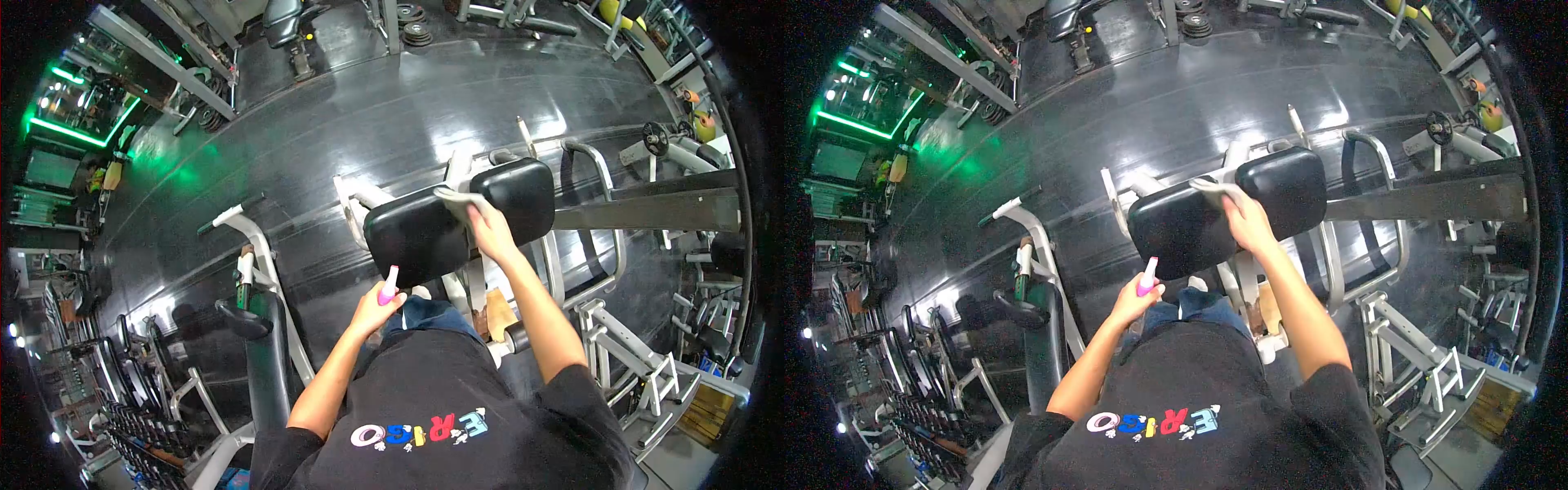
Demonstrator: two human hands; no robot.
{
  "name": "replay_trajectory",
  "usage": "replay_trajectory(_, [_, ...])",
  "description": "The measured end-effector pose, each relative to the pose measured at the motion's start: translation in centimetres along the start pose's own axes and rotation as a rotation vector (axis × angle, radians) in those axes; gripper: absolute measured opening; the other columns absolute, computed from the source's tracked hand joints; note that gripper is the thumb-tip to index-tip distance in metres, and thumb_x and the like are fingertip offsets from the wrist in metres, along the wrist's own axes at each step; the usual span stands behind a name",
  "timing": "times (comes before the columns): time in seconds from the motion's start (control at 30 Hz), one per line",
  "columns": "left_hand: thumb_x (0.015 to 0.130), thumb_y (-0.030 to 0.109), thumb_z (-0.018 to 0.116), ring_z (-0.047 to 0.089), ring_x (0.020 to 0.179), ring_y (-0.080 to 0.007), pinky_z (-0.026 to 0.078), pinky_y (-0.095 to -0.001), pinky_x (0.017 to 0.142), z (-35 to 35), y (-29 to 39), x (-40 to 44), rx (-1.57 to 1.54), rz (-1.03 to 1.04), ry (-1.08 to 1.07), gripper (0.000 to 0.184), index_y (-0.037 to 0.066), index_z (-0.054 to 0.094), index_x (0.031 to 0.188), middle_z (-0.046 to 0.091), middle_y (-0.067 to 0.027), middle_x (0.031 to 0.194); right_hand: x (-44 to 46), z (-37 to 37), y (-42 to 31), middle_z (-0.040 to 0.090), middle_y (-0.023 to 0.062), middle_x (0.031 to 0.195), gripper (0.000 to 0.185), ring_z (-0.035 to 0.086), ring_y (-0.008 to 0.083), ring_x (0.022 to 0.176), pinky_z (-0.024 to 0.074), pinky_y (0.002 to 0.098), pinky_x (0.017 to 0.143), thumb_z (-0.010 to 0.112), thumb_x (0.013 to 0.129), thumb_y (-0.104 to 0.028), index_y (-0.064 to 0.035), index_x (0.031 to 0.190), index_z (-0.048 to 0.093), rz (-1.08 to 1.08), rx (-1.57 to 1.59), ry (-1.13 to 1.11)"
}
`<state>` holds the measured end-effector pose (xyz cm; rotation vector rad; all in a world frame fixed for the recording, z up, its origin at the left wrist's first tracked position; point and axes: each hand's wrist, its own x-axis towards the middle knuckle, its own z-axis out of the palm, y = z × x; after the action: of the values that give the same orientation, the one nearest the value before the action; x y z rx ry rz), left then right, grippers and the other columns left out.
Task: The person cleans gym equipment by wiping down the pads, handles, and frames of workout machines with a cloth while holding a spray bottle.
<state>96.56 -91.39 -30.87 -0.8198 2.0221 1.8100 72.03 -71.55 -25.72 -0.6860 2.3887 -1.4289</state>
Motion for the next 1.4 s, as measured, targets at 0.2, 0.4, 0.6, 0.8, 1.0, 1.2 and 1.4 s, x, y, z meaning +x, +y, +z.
replay_trajectory(0.2, [0.082,0.043,0.072,0.062,0.082,-0.0179,0.048,-0.0343,0.077,-0.9,-1.9,-3.0,0.053,0.000,0.140,0.044,0.005,0.061,0.100,0.066,-0.0111,0.086,-0.5,10.7,-0.8,0.060,0.0120,0.100,0.030,0.056,0.0329,0.099,0.0459,0.0483,0.082,0.062,0.073,-0.009,-0.0087,0.103,0.062,-0.354,-0.736,-0.035])
replay_trajectory(0.4, [0.084,0.035,0.073,0.060,0.070,-0.0113,0.048,-0.0292,0.067,-1.0,-3.7,-5.4,-0.060,-0.067,0.191,0.036,0.006,0.060,0.100,0.064,-0.0043,0.077,-9.8,15.7,4.3,0.061,0.0096,0.104,0.025,0.059,0.0270,0.104,0.0488,0.0435,0.082,0.058,0.082,-0.015,-0.0107,0.106,0.062,-0.352,-0.591,-0.449])
replay_trajectory(0.6, [0.084,0.033,0.073,0.059,0.068,-0.0093,0.048,-0.0273,0.065,-1.1,-3.3,-4.6,-0.026,-0.069,0.162,0.034,0.006,0.061,0.101,0.062,-0.0026,0.076,-4.5,11.1,2.8,0.066,0.0218,0.098,0.026,0.066,0.0356,0.093,0.0510,0.0442,0.082,0.046,0.094,-0.019,-0.0013,0.107,0.061,0.032,0.036,-0.531])
replay_trajectory(0.8, [0.085,0.033,0.072,0.059,0.070,-0.0098,0.048,-0.0272,0.067,-1.4,-1.2,-3.3,-0.046,-0.002,0.118,0.036,0.005,0.062,0.106,0.064,-0.0032,0.081,4.3,3.0,-3.4,0.067,0.0192,0.105,0.032,0.064,0.0368,0.100,0.0498,0.0416,0.085,0.049,0.096,-0.028,-0.0037,0.113,0.061,0.089,0.009,-0.056])
replay_trajectory(1.0, [0.085,0.033,0.072,0.060,0.072,-0.0107,0.048,-0.0273,0.067,-2.2,-1.6,-3.5,-0.059,-0.003,0.108,0.037,0.004,0.061,0.106,0.064,-0.0036,0.082,4.2,14.2,-2.0,0.062,0.0178,0.091,0.015,0.063,0.0356,0.090,0.0499,0.0498,0.076,0.051,0.088,-0.014,-0.0040,0.093,0.061,0.000,-0.627,-0.145])
replay_trajectory(1.2, [0.085,0.035,0.072,0.060,0.071,-0.0116,0.048,-0.0279,0.067,-3.8,-2.9,-5.8,-0.032,-0.037,0.131,0.039,0.004,0.059,0.105,0.063,-0.0038,0.080,-9.0,16.7,6.2,0.063,0.0104,0.097,0.023,0.063,0.0279,0.094,0.0499,0.0421,0.081,0.054,0.084,-0.015,-0.0080,0.105,0.060,-0.607,-0.443,-0.344])
replay_trajectory(1.4, [0.085,0.038,0.071,0.059,0.071,-0.0117,0.048,-0.0290,0.067,-3.4,-2.1,-5.8,0.061,-0.039,0.060,0.039,0.005,0.060,0.102,0.063,-0.0040,0.079,-9.9,11.9,7.2,0.066,0.0147,0.108,0.025,0.064,0.0335,0.100,0.0497,0.0460,0.085,0.055,0.084,-0.018,-0.0054,0.103,0.063,-0.110,-0.470,-0.611])
